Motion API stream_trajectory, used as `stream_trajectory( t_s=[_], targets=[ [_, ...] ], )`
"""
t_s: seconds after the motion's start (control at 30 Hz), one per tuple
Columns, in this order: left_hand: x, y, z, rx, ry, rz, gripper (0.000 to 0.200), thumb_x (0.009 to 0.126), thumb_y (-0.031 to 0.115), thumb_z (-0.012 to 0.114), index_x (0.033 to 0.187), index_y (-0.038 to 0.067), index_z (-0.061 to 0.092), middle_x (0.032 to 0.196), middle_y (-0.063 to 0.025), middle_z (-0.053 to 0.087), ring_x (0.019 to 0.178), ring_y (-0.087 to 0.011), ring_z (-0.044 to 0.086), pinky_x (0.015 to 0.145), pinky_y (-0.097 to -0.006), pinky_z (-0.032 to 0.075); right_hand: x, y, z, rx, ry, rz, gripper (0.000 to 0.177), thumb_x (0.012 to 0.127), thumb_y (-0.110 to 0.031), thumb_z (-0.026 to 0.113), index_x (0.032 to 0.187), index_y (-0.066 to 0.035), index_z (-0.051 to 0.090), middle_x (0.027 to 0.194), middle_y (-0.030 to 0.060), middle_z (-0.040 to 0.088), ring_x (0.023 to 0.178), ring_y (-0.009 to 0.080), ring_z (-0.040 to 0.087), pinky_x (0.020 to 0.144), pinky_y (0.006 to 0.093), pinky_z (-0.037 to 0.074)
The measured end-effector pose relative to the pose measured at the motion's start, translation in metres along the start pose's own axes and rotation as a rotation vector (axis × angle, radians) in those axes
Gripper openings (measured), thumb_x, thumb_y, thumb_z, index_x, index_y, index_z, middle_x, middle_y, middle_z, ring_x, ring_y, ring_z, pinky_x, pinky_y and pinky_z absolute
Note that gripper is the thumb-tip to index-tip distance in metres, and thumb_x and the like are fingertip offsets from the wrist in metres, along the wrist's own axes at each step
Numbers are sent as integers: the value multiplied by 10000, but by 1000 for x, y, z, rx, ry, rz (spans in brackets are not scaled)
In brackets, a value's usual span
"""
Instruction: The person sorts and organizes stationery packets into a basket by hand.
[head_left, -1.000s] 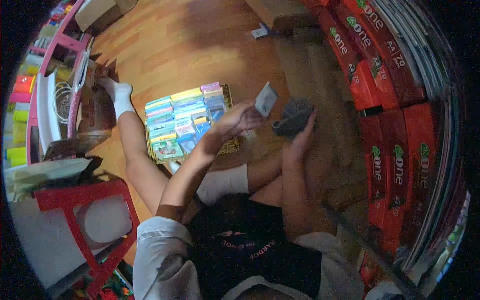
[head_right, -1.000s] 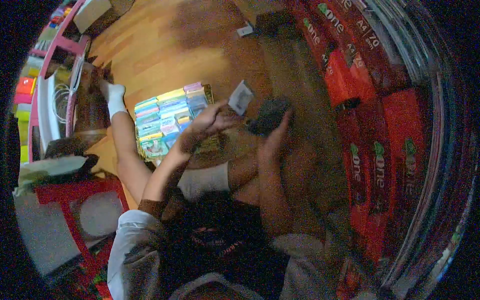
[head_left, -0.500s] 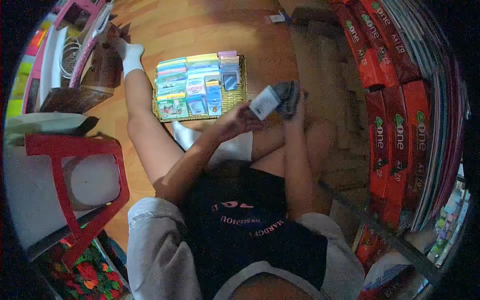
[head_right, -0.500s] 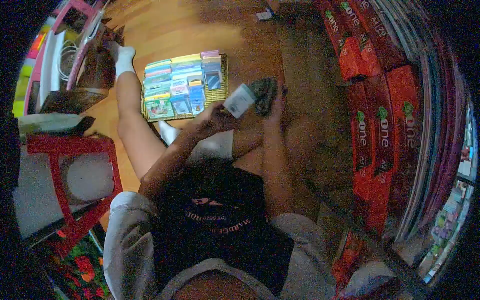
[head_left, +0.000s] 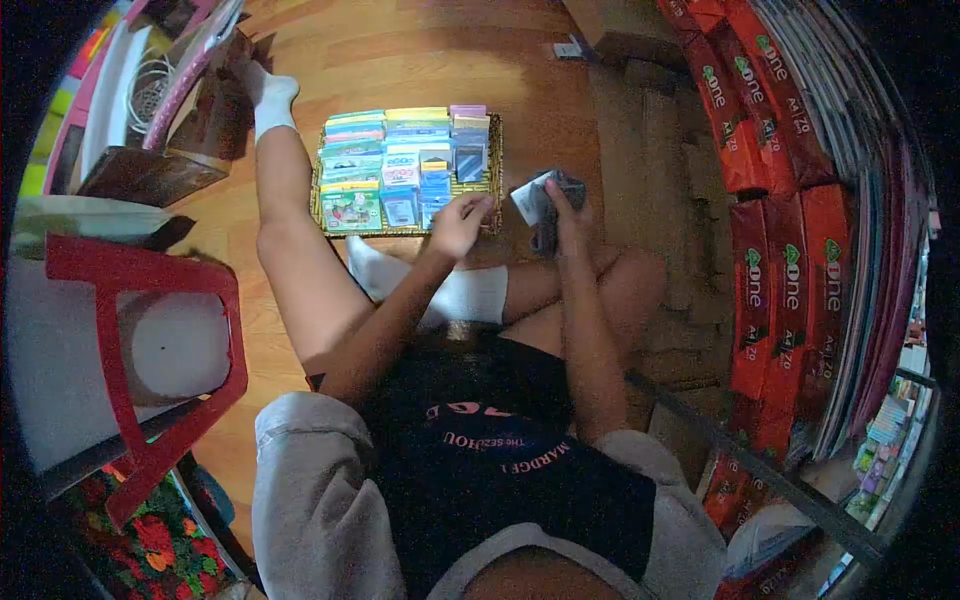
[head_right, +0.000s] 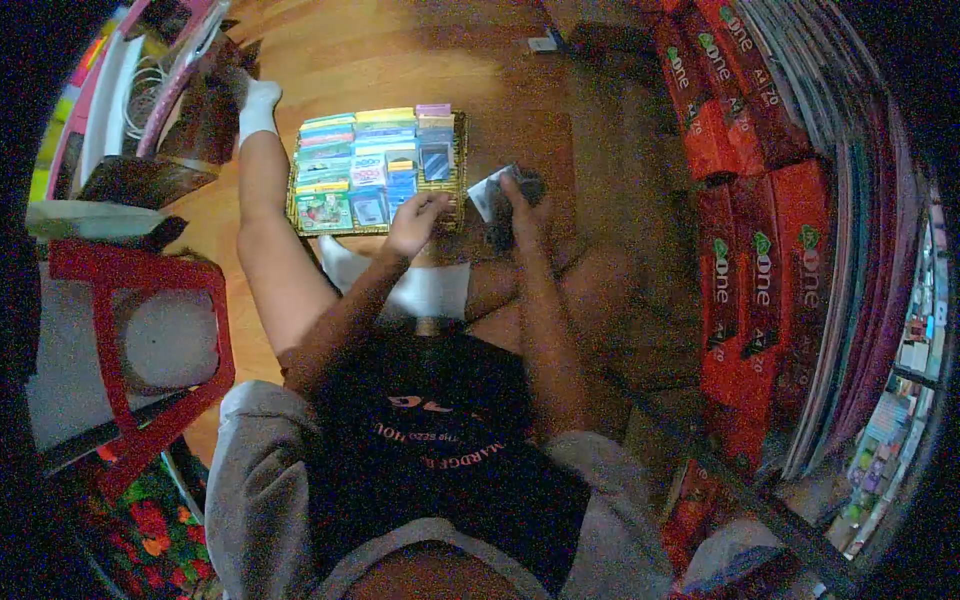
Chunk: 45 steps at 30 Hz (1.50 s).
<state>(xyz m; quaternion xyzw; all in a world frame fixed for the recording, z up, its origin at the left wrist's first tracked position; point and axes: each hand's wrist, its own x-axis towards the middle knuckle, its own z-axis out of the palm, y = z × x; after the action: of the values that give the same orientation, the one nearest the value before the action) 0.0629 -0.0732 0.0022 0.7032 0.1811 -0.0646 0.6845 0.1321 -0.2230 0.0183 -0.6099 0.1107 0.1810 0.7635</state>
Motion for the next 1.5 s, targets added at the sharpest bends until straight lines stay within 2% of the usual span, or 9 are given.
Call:
stream_trajectory(
  t_s=[0.1,0.2,0.23,0.57,0.77,0.83,1.07,1.23,1.5],
  targets=[
    [-15,13,5,611,259,557,351,784,174,513,1059,-41,473,1064,-183,497,975,-322,479,842,-362,376,8,15,0,-117,5,-45,368,647,-231,701,925,-45,547,855,46,574,741,125,545,663,253,441],
    [-22,16,13,804,298,649,374,757,140,523,1081,-34,453,1111,-183,463,1014,-325,444,848,-375,368,10,23,4,-32,-108,14,366,659,-216,691,946,-43,544,870,42,568,760,129,537,690,258,433],
    [-23,16,14,803,279,566,497,701,-2,450,1191,46,385,1133,-168,450,1058,-323,411,897,-353,336,8,20,7,29,-162,58,370,663,-206,687,961,-45,540,878,40,564,771,133,533,701,263,431],
    [-26,31,10,903,189,470,451,675,124,605,1073,-26,456,975,-166,504,915,-323,479,775,-389,390,-2,16,16,-283,-100,-183,385,665,-189,685,995,-55,538,854,26,566,755,120,530,693,258,432],
    [-16,34,7,546,135,366,515,624,151,671,1065,-9,459,850,-187,570,785,-335,555,697,-380,442,-7,2,13,68,73,-27,340,690,-259,662,950,-78,537,818,28,572,707,136,540,655,265,448],
    [-3,23,6,262,166,83,534,621,183,683,1069,2,457,804,-190,585,750,-344,568,682,-382,452,-8,-10,10,272,74,-23,357,739,-307,605,965,-40,533,874,56,571,766,153,552,668,264,450],
    [32,12,6,503,490,373,584,610,212,695,1111,44,446,839,-198,569,758,-322,564,664,-373,457,2,-5,6,213,30,96,389,711,-328,626,979,-69,514,864,30,564,745,168,546,667,292,453],
    [34,15,-1,434,188,413,669,617,173,684,1205,172,366,815,-218,554,710,-320,560,653,-338,454,3,6,12,-117,-95,-66,392,700,-243,653,1011,-46,517,906,54,561,807,157,535,731,278,430],
    [34,12,-14,-213,-47,65,488,754,164,595,1181,107,366,802,-95,551,667,-129,517,563,-260,441,7,8,14,-41,-216,-68,398,701,-215,653,1043,-56,523,939,53,564,855,152,524,772,278,418]
  ],
)
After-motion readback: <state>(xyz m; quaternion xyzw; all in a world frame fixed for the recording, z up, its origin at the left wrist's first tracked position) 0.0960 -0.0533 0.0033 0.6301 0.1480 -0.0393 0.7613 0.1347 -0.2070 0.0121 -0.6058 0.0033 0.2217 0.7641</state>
